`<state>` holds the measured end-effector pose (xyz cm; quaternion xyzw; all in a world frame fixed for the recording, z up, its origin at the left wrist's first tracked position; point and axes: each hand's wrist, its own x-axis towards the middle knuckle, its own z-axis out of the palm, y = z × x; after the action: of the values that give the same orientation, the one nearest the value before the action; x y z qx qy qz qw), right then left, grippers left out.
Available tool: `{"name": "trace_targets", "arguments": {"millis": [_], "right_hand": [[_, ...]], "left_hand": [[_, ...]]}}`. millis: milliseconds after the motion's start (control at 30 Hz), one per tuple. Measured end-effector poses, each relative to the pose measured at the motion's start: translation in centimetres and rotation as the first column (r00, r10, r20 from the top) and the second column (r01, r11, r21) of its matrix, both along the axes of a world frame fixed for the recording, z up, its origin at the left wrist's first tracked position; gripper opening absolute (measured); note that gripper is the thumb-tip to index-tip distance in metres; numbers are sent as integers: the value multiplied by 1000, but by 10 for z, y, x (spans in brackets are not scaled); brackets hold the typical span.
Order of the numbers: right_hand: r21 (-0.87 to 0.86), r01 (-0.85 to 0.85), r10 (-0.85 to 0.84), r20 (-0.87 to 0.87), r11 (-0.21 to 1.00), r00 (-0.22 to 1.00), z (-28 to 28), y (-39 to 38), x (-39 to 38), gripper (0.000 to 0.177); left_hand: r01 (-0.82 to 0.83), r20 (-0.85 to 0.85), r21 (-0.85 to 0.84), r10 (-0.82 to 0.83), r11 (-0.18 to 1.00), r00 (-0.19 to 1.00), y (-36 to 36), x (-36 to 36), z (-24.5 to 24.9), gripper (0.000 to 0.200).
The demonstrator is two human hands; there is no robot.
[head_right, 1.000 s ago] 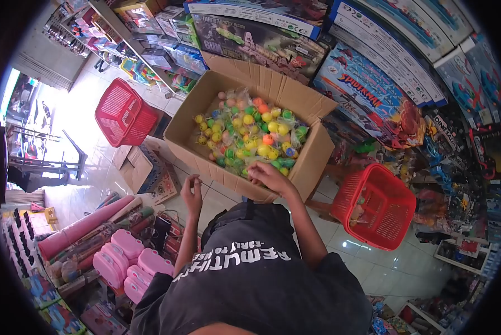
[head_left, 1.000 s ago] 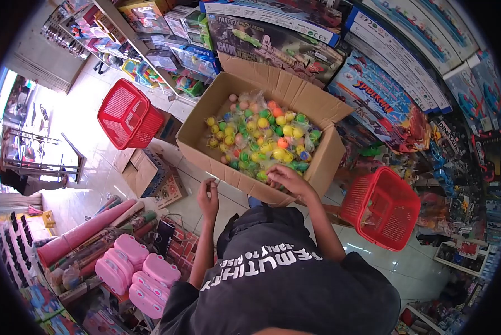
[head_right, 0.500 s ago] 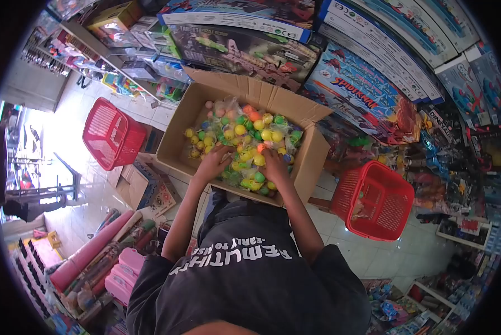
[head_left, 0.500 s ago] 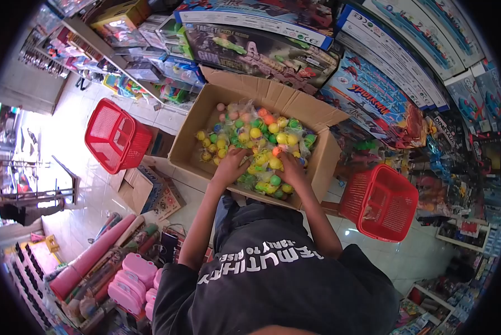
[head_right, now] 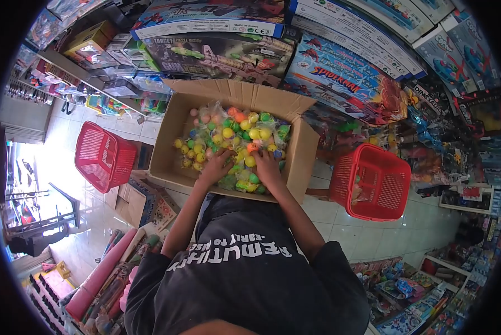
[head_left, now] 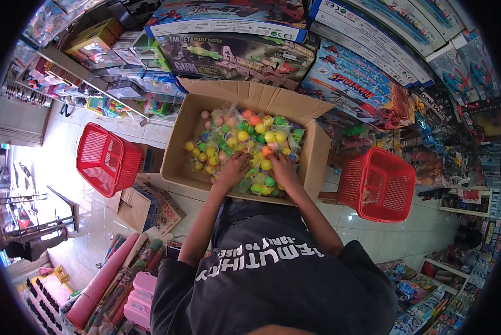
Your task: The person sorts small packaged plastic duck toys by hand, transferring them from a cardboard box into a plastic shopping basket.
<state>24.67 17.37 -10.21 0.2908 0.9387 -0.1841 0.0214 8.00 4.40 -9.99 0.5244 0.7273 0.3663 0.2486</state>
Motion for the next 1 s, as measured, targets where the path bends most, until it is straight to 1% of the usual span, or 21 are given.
{"name": "trace_targets", "arguments": {"millis": [67,133,167,233,267,333,367,433,467,533,567,600,667,700,733,800,833,867,900,933,1000], "right_hand": [[-57,11,-10,15,998,1000,-1,5,1,58],[-230,-14,4,-44,973,999,5,15,4,56],[-229,-20,9,-48,973,999,8,18,6,56],[-428,-25,-31,-122,903,992,27,24,8,55],[-428,-25,-30,-121,903,992,30,26,9,55],[-499,-222,-13,-424,838,906,39,30,7,51],[-497,-226,-9,-427,838,904,44,32,7,51],[-829,-193,-191,-335,524,923,68,31,3,45],[-833,-191,-191,-331,520,924,73,30,1,45],[-908,-120,-309,-258,403,916,77,27,-8,42],[-924,-109,-341,-242,366,909,70,24,-12,43],[-926,-110,-334,-238,360,912,62,22,-17,43],[-889,-111,-325,-275,443,905,46,16,-27,44],[-888,-176,-364,-346,425,865,35,12,-31,40],[-889,-179,-358,-345,422,868,29,9,-35,40],[-874,-188,-308,-349,448,885,22,6,-42,35],[-876,-190,-304,-347,444,887,26,5,-45,35],[-934,-172,-353,-282,312,892,31,4,-47,34],[-973,-152,-393,-210,174,895,37,4,-49,33],[-973,-152,-389,-208,171,897,42,4,-51,33],[-960,-161,-344,-235,228,909,51,5,-53,33]], "left_hand": [[-1,13,9,0,1000,1000,0,1,-1,24],[-14,-24,23,14,1000,1000,0,1,-3,23],[-18,-28,24,19,1000,999,-1,0,-4,23],[-9,-28,45,10,999,1000,-1,0,-2,24],[-10,-27,45,11,999,1000,0,1,-2,24],[-26,-22,134,29,991,999,2,0,8,26],[-29,-25,135,33,990,999,3,-1,13,26],[-49,20,127,47,991,999,4,-1,27,33],[-51,23,121,49,991,999,5,-2,24,33],[-43,309,193,-19,980,951,2,-5,27,41],[12,406,1,-11,1000,914,-7,-5,29,50],[3,408,-5,-1,1000,913,-9,-4,32,50],[83,600,20,-78,996,796,-7,0,36,56],[27,674,33,-43,999,737,-7,7,60,60],[19,674,31,-35,999,738,-6,8,65,60],[-103,728,14,60,995,683,-6,10,69,61],[-109,729,11,67,994,682,-7,6,57,61],[-164,677,15,111,986,727,-10,0,38,61],[-218,623,23,157,976,766,-12,-4,37,61],[-223,624,21,161,975,765,-16,-4,35,61],[-466,716,-167,432,869,548,-22,-3,37,56]]}}
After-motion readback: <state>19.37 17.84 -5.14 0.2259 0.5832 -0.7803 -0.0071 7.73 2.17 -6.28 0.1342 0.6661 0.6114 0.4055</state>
